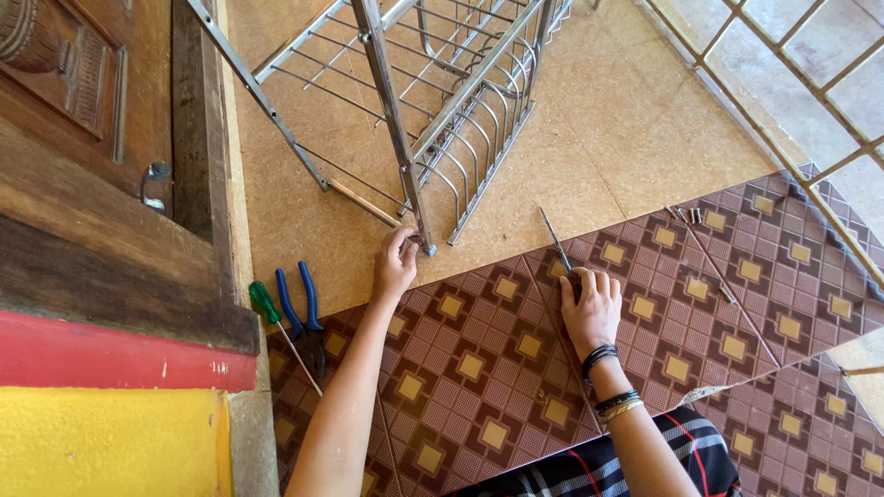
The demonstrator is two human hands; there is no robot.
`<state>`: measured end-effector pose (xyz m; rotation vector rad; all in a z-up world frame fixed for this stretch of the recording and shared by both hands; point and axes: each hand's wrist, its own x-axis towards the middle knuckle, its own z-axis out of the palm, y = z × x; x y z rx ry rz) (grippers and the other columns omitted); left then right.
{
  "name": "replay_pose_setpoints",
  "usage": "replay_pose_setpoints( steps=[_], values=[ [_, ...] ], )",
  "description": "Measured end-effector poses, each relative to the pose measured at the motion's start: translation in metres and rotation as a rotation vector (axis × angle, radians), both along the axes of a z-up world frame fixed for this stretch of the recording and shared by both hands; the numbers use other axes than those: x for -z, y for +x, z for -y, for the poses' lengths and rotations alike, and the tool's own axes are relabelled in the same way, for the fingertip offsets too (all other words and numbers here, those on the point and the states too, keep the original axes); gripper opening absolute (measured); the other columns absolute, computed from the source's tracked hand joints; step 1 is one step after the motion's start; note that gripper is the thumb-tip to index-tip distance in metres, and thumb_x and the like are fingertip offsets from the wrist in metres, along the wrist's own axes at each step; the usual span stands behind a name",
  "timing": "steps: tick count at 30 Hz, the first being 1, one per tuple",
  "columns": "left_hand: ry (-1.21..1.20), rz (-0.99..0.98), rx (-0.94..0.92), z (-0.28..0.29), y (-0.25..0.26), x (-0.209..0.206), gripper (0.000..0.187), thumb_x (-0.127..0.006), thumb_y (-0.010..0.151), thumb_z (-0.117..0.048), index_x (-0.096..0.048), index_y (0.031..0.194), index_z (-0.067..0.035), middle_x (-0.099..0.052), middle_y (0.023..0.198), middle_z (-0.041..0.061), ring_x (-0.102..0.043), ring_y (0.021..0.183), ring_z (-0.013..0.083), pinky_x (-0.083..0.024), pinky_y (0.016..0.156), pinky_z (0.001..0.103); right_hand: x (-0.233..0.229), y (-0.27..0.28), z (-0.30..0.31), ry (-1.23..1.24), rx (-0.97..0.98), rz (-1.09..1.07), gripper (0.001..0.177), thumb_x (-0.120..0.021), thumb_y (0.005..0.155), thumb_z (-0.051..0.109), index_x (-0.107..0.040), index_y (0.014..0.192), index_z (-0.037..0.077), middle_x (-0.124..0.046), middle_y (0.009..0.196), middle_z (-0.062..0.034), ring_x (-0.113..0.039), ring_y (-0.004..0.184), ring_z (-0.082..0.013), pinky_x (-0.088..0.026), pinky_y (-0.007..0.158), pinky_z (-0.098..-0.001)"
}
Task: The person assembles a stainless steel dish rack by attaching wire shelves and vertical supports to the frame. They use a screwdriver to tighten screws at multiple joints, repositioning the rack to access different connection points.
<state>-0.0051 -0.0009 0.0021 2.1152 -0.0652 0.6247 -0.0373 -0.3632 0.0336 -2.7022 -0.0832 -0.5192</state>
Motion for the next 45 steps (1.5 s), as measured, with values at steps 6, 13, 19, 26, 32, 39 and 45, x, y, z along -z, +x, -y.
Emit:
replay_pose_setpoints(
  steps=[6, 13, 19, 26, 32, 39, 45],
  values=[
    [-0.032, 0.030, 0.043, 0.003, -0.002, -0.006, 0.024, -0.065, 0.099, -0.009, -0.065, 0.123, -0.006, -0.072, 0.120, 0.010, -0.074, 0.108, 0.0227, -0.061, 0.095, 0.034, 0.006, 0.002, 0.000, -0.078, 0.029, -0.031, 0.034, -0.058, 0.103, 0.040, -0.064, 0.121, 0.012, -0.064, 0.116, -0.0080, -0.056, 0.112, -0.0281, -0.044, 0.102, -0.0433],
    [0.088, 0.022, -0.011, 0.014, -0.014, -0.022, 0.039, -0.069, 0.095, -0.036, -0.069, 0.119, -0.005, -0.070, 0.114, 0.013, -0.073, 0.092, 0.0225, -0.064, 0.071, 0.030, -0.004, -0.003, -0.005, -0.101, 0.049, -0.003, 0.039, -0.059, 0.098, 0.044, -0.064, 0.119, 0.012, -0.064, 0.116, -0.0082, -0.055, 0.114, -0.0288, -0.042, 0.101, -0.0460],
    [0.033, 0.009, -0.023, 0.024, -0.003, -0.034, 0.028, -0.069, 0.099, -0.032, -0.076, 0.115, -0.010, -0.080, 0.098, 0.006, -0.076, 0.074, 0.0152, -0.060, 0.065, 0.027, -0.006, -0.001, -0.004, -0.081, 0.045, -0.011, 0.033, -0.060, 0.099, 0.040, -0.064, 0.117, 0.014, -0.065, 0.113, -0.0067, -0.057, 0.112, -0.0274, -0.043, 0.098, -0.0446],
    [0.069, -0.025, 0.094, 0.026, 0.005, -0.041, 0.019, -0.074, 0.094, -0.025, -0.079, 0.103, -0.009, -0.080, 0.089, 0.004, -0.074, 0.069, 0.0124, -0.058, 0.059, 0.028, 0.009, 0.007, 0.002, -0.012, 0.074, -0.005, 0.024, -0.059, 0.102, 0.032, -0.064, 0.118, 0.015, -0.066, 0.109, -0.0041, -0.060, 0.106, -0.0258, -0.045, 0.093, -0.0433],
    [0.090, -0.095, 0.169, 0.097, 0.013, -0.032, 0.015, -0.077, 0.092, -0.024, -0.081, 0.099, -0.012, -0.077, 0.073, 0.002, -0.061, 0.046, 0.0107, -0.046, 0.040, 0.028, 0.014, 0.006, 0.014, 0.236, 0.287, 0.068, 0.024, -0.065, 0.100, 0.029, -0.064, 0.118, 0.013, -0.065, 0.109, -0.0066, -0.059, 0.105, -0.0272, -0.044, 0.091, -0.0435],
    [0.107, -0.038, 0.243, 0.153, 0.021, -0.038, 0.020, -0.075, 0.091, -0.031, -0.082, 0.095, -0.013, -0.073, 0.063, 0.003, -0.058, 0.043, 0.0117, -0.041, 0.041, 0.031, 0.009, 0.005, 0.045, 0.169, 0.295, 0.072, 0.023, -0.066, 0.099, 0.029, -0.064, 0.117, 0.014, -0.064, 0.106, -0.0053, -0.058, 0.105, -0.0267, -0.043, 0.094, -0.0435],
    [0.135, 0.082, 0.275, 0.197, 0.032, -0.039, 0.028, -0.072, 0.094, -0.038, -0.081, 0.090, -0.012, -0.066, 0.057, 0.005, -0.055, 0.042, 0.0149, -0.041, 0.042, 0.032, -0.006, 0.012, 0.084, 0.046, 0.337, 0.036, 0.024, -0.066, 0.097, 0.032, -0.067, 0.114, 0.017, -0.064, 0.111, -0.0051, -0.057, 0.109, -0.0271, -0.042, 0.097, -0.0446]
  ],
)
